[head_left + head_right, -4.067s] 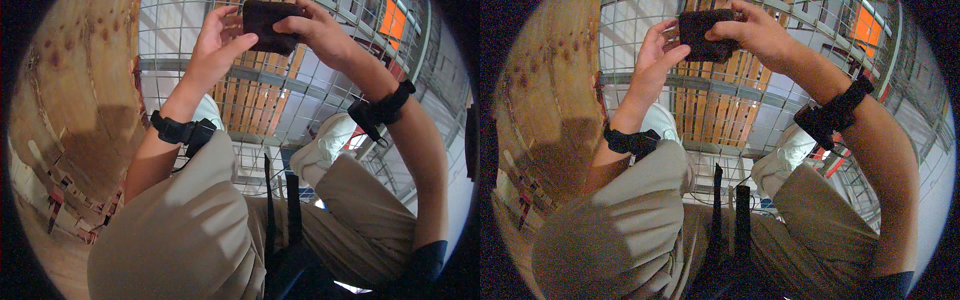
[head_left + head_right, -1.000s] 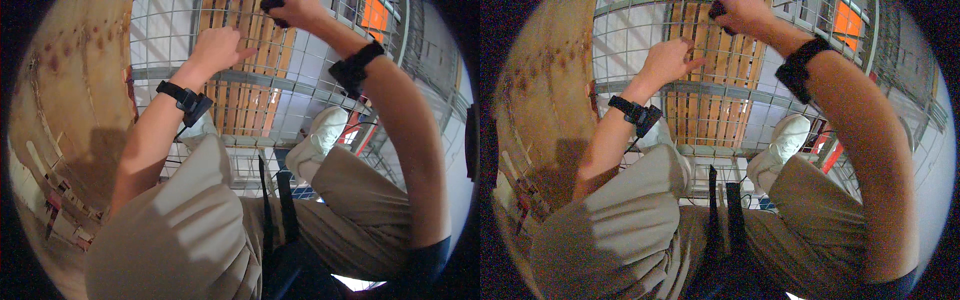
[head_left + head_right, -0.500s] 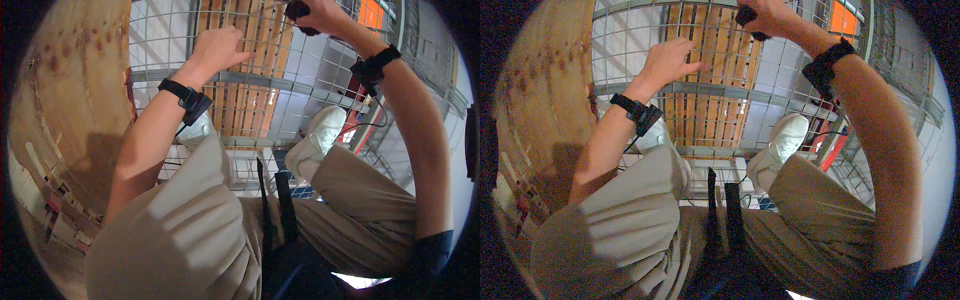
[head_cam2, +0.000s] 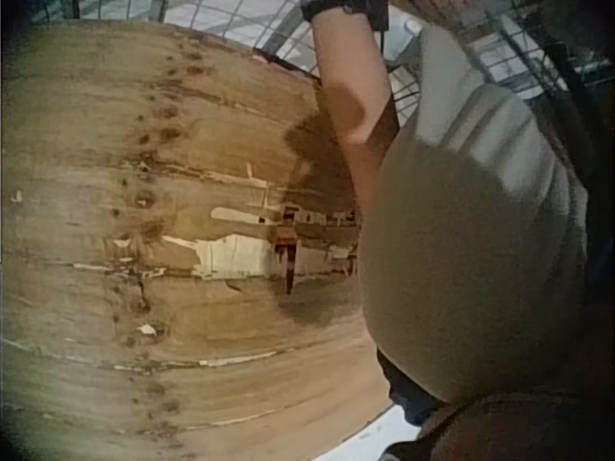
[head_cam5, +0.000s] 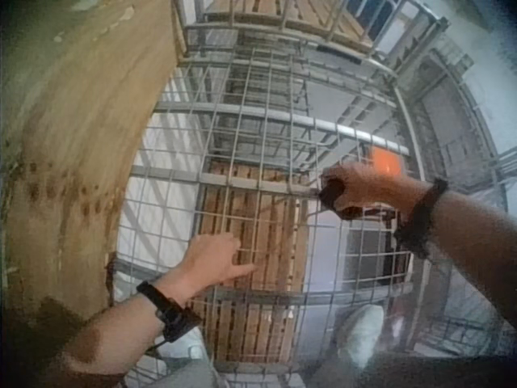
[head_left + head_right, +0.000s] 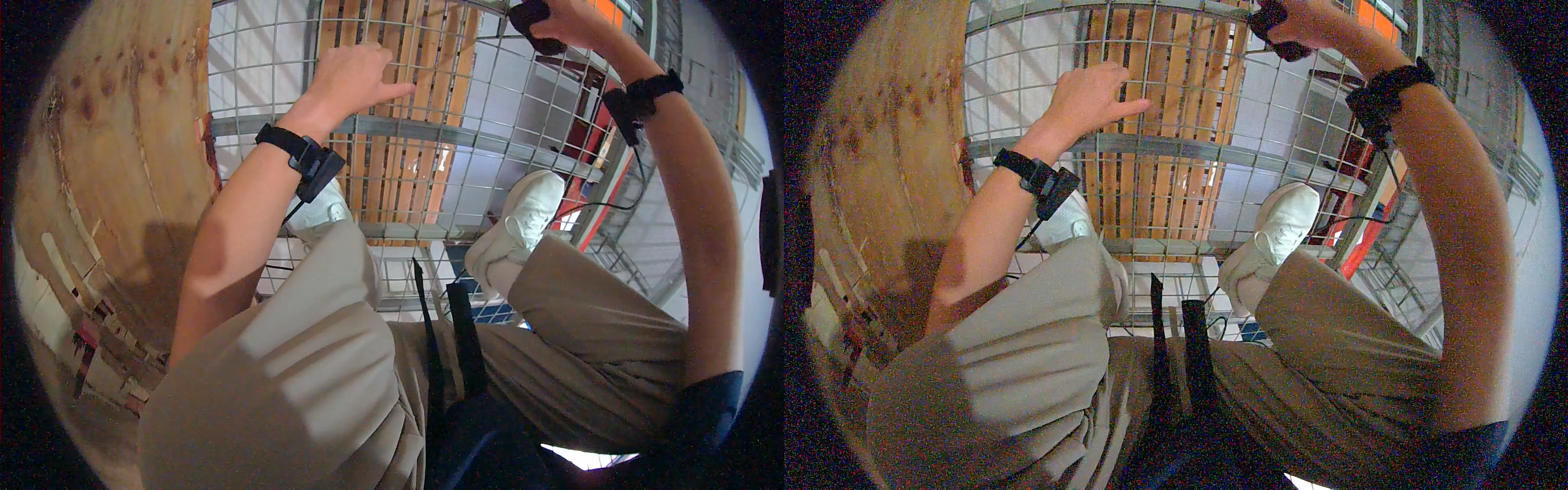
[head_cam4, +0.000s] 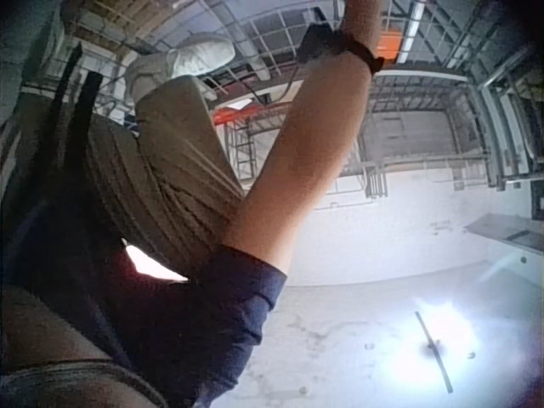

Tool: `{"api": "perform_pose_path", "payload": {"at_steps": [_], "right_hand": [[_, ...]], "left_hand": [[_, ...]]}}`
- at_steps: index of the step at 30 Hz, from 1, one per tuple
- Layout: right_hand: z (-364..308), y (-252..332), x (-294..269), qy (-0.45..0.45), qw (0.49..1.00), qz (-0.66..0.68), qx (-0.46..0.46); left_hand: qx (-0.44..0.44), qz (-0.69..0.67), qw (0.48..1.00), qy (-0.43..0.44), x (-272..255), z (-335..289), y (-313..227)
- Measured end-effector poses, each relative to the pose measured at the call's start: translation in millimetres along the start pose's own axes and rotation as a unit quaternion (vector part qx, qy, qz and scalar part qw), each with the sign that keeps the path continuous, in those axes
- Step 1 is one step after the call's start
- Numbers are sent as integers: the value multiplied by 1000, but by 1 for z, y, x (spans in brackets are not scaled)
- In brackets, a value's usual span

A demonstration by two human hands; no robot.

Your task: The person hangs a small dark object onto the metal wire mesh of a bunk bed structure.

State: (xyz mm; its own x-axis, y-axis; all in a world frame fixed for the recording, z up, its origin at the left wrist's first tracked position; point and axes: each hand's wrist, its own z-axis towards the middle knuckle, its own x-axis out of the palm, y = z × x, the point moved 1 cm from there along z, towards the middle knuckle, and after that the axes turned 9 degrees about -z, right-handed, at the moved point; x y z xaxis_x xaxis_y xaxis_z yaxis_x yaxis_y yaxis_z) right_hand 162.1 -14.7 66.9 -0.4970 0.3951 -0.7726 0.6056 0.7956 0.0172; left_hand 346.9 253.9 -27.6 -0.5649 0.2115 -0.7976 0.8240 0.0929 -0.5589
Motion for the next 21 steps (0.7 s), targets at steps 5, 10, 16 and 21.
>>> {"api": "perform_pose_path", "payload": {"at_steps": [5, 10, 16, 21], "right_hand": [[-14, 14, 19, 107, 991, -8, -76], [-23, -4, 16, 43, 993, 12, -111], [-54, -29, 7, 23, 986, -48, -160], [-58, -21, 20, -34, 989, -70, -129]], "left_hand": [[11, -15, 999, -32, 7, 4, 0], [-27, -21, 999, -4, 1, 2, -3], [-49, -27, 998, 2, -3, 0, -3], [-21, -38, 998, -36, 2, 2, -1]]}}
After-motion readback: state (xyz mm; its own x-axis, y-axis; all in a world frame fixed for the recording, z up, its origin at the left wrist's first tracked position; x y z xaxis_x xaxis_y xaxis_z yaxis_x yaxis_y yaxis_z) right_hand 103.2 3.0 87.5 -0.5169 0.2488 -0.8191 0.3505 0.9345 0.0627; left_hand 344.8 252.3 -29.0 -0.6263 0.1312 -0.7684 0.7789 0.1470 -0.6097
